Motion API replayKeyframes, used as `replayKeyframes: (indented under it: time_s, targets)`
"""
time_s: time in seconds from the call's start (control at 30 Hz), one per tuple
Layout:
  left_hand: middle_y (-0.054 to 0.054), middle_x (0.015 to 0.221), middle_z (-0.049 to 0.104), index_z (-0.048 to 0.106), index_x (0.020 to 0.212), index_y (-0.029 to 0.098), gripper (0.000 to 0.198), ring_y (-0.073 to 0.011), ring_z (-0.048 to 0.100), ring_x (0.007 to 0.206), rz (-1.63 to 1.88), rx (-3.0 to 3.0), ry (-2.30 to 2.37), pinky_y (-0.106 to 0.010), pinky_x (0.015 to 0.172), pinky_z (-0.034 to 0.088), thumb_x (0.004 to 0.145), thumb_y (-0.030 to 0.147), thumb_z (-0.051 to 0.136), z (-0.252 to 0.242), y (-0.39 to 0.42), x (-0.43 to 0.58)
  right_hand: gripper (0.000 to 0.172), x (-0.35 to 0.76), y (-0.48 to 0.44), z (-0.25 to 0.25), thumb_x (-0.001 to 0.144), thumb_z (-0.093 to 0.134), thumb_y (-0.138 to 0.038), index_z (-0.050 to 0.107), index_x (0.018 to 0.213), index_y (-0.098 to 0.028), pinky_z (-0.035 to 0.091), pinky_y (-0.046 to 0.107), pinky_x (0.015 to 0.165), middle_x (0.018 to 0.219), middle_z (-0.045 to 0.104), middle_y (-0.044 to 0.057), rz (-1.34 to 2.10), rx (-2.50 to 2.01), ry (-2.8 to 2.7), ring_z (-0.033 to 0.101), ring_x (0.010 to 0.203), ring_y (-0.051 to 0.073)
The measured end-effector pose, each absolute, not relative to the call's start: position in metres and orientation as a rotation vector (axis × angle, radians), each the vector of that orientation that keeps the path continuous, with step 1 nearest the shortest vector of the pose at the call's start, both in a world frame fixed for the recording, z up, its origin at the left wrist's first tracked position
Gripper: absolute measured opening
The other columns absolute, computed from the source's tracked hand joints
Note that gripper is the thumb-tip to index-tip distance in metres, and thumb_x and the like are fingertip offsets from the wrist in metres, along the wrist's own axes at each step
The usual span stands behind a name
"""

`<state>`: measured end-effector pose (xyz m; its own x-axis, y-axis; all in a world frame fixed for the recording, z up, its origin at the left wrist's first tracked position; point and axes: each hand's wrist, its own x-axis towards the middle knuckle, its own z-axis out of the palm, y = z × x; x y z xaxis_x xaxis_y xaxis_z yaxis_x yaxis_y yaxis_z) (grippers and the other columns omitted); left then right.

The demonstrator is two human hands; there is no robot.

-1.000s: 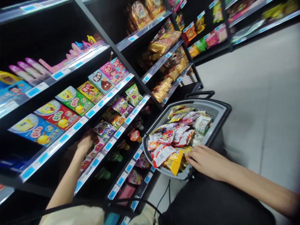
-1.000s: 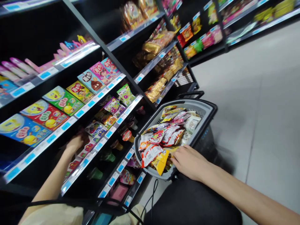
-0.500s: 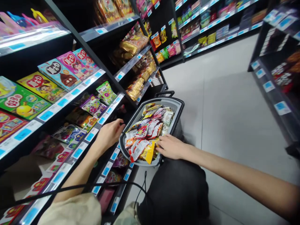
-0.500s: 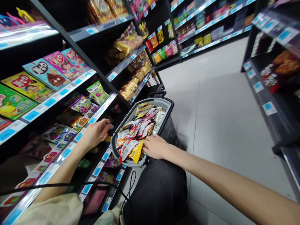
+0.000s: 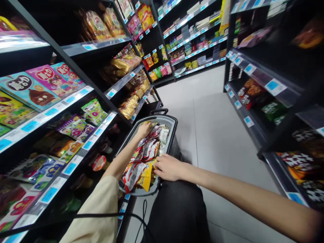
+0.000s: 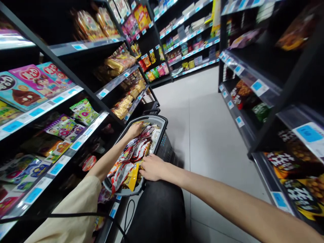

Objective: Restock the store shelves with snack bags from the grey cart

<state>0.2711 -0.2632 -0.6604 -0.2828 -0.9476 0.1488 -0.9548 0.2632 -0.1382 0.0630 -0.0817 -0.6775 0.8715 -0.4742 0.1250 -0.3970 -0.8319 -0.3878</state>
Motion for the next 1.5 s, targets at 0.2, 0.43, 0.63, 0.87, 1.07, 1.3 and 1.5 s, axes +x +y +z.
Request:
replayKeyframes:
  time_s: [0.2,0.43,0.63,0.87,1.07,1.3,1.5]
  targets:
    - [-0.013,0.111,0.071,0.07,0.113,0.016,0.033,-0.0278,0.065,0.109,0.279,1.787,-2.407,-0.043,0.099,0.049,0.088,0.004,0.052,-0.64,-0.269,0.268,0.027,0.056,-0.095,-0.691,0.1,0.053,-0.027,0.076,0.096,-0.012,0.049,0.038,0.093,0.101,0.075,0.012,-0.546,-2.432,0.475,0.07,0.095,0.025]
    - [-0.01,0.104,0.07,0.065,0.095,0.021,0.028,-0.0253,0.062,0.114,0.109,1.294,-2.148,-0.042,0.106,0.046,0.094,0.012,0.039,-0.609,-0.227,0.237,0.034,0.041,-0.131,-0.706,0.096,0.06,-0.048,0.069,0.098,-0.015,0.057,0.036,0.09,0.1,0.077,0.01,-0.746,-1.006,0.364,0.075,0.087,0.021]
    - [-0.005,0.108,0.075,0.058,0.074,0.021,0.024,-0.0273,0.061,0.13,-0.743,0.785,-1.552,-0.044,0.112,0.046,0.078,0.026,0.082,-0.641,-0.172,0.188,0.049,0.019,-0.13,-0.715,0.076,0.088,-0.044,0.069,0.112,-0.018,0.065,0.032,0.072,0.112,0.076,0.008,-0.865,-0.656,0.212,0.074,0.091,0.02]
    - [-0.012,0.126,0.072,0.066,0.113,0.021,0.048,-0.0315,0.065,0.126,-1.457,1.103,-1.01,-0.045,0.102,0.057,0.079,0.054,0.08,-0.661,-0.144,0.176,0.043,0.029,-0.119,-0.741,0.067,0.095,-0.038,0.076,0.098,-0.015,0.063,0.022,0.06,0.101,0.079,0.008,-1.078,-0.539,0.581,0.074,0.08,0.016]
    - [-0.01,0.13,0.071,0.055,0.138,0.028,0.072,-0.0294,0.068,0.122,-1.409,1.142,-1.11,-0.043,0.101,0.058,0.075,0.033,0.089,-0.684,-0.14,0.182,0.04,0.02,-0.121,-0.747,0.083,0.083,-0.045,0.075,0.108,-0.016,0.066,0.03,0.075,0.111,0.078,0.01,-1.035,-0.559,0.562,0.076,0.093,0.02]
    - [-0.007,0.125,0.074,0.06,0.132,0.029,0.062,-0.025,0.072,0.114,-1.403,1.161,-1.058,-0.038,0.097,0.06,0.078,0.038,0.087,-0.691,-0.144,0.188,0.049,0.011,-0.13,-0.746,0.109,0.035,-0.05,0.069,0.122,-0.016,0.066,0.037,0.079,0.122,0.076,0.012,-0.909,-0.474,0.543,0.075,0.098,0.022]
    - [-0.007,0.112,0.076,0.067,0.102,0.02,0.027,-0.0247,0.071,0.113,-1.44,1.175,-0.913,-0.036,0.098,0.06,0.082,0.032,0.082,-0.692,-0.145,0.189,0.062,0.009,-0.134,-0.754,0.109,0.023,-0.057,0.068,0.124,-0.016,0.064,0.038,0.084,0.117,0.077,0.013,-0.796,-0.494,0.501,0.077,0.095,0.022]
